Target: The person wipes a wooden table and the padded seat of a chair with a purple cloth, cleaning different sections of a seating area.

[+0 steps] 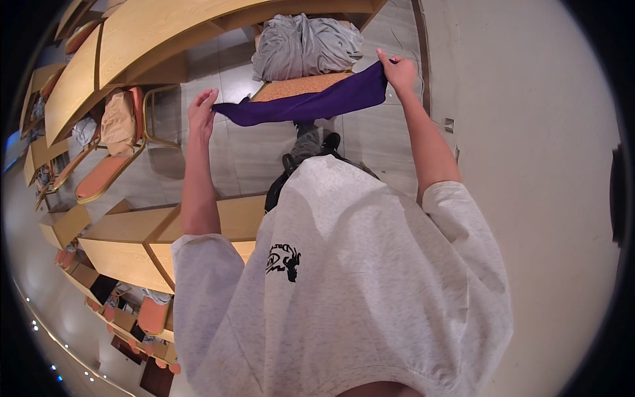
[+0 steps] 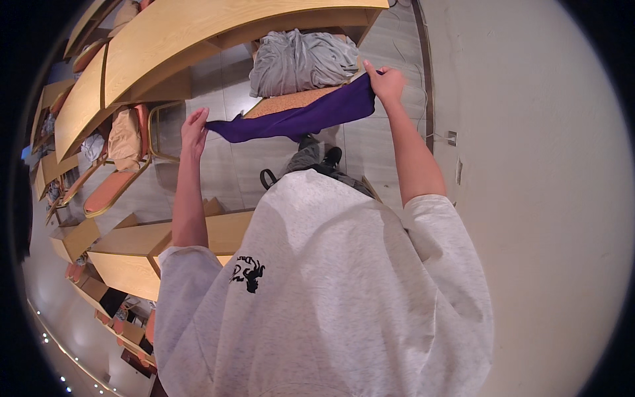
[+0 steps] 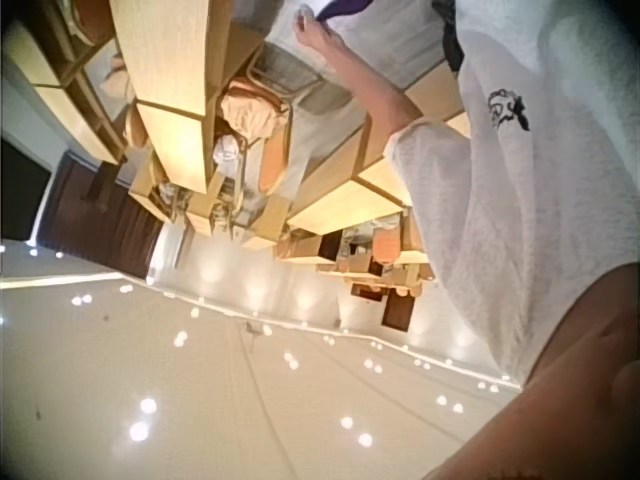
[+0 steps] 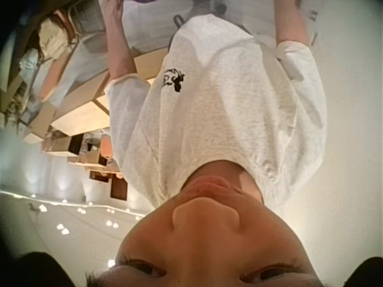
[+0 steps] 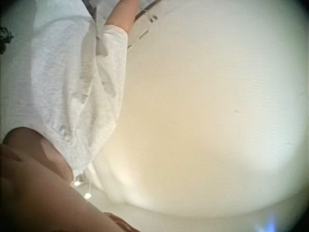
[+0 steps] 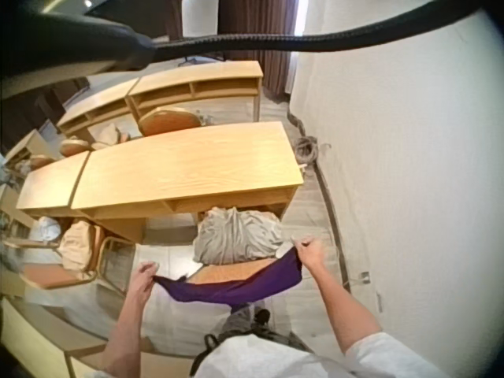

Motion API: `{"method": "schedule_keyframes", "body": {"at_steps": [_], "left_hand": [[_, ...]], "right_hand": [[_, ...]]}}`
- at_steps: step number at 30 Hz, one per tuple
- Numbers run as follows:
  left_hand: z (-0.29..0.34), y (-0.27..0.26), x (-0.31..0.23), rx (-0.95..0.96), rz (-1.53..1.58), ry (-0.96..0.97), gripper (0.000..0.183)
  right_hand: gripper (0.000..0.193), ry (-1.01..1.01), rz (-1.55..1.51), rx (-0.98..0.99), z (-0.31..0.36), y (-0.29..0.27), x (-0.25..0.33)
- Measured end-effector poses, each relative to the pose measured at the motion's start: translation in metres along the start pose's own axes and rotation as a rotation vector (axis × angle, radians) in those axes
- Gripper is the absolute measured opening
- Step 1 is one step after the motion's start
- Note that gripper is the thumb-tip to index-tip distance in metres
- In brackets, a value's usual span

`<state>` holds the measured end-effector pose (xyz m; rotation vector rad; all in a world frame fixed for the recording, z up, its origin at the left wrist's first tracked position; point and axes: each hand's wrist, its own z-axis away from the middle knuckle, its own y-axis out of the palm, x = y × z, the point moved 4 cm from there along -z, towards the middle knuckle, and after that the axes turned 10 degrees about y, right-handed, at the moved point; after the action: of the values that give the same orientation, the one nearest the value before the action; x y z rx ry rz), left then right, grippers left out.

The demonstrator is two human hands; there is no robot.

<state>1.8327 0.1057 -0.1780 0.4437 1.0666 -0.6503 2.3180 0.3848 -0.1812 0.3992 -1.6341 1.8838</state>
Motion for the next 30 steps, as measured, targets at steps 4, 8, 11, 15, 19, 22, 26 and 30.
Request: {"method": "schedule_keyframes", "body": {"at_steps": [4,8,11,15,19,22,26,30], "left_hand": [[0.042,0.038,-0.017,0.452,-0.151,0.307,0.036],[0.076,0.055,-0.030,0.664,-0.842,0.853,0.037],[0.057,0.042,-0.022,0.650,-0.736,0.661,0.024],[0.005,0.015,0.002,0.516,-0.545,0.493,0.022],[-0.046,0.014,0.028,0.159,-1.013,0.541,0.040],[-0.037,0.035,0.061,0.067,-0.894,0.190,0.059],[0.020,0.067,0.095,0.138,-0.675,-0.127,0.064],[0.024,0.067,0.106,0.081,-0.603,-0.237,0.055]], "right_hand": [[0.071,0.126,0.051,0.063,-0.002,0.021,-0.022],[0.070,0.243,0.205,0.098,0.004,0.021,-0.042],[0.070,0.325,0.127,0.143,0.013,0.018,-0.052],[0.064,0.295,0.153,0.114,0.012,0.025,-0.052],[0.060,0.409,0.193,-0.011,0.008,0.032,-0.047],[0.072,0.776,-0.112,0.265,0.031,0.029,-0.044],[0.058,0.973,-0.276,0.657,0.095,0.002,-0.016],[0.043,0.957,-0.333,0.614,0.114,0.000,-0.004]]}}
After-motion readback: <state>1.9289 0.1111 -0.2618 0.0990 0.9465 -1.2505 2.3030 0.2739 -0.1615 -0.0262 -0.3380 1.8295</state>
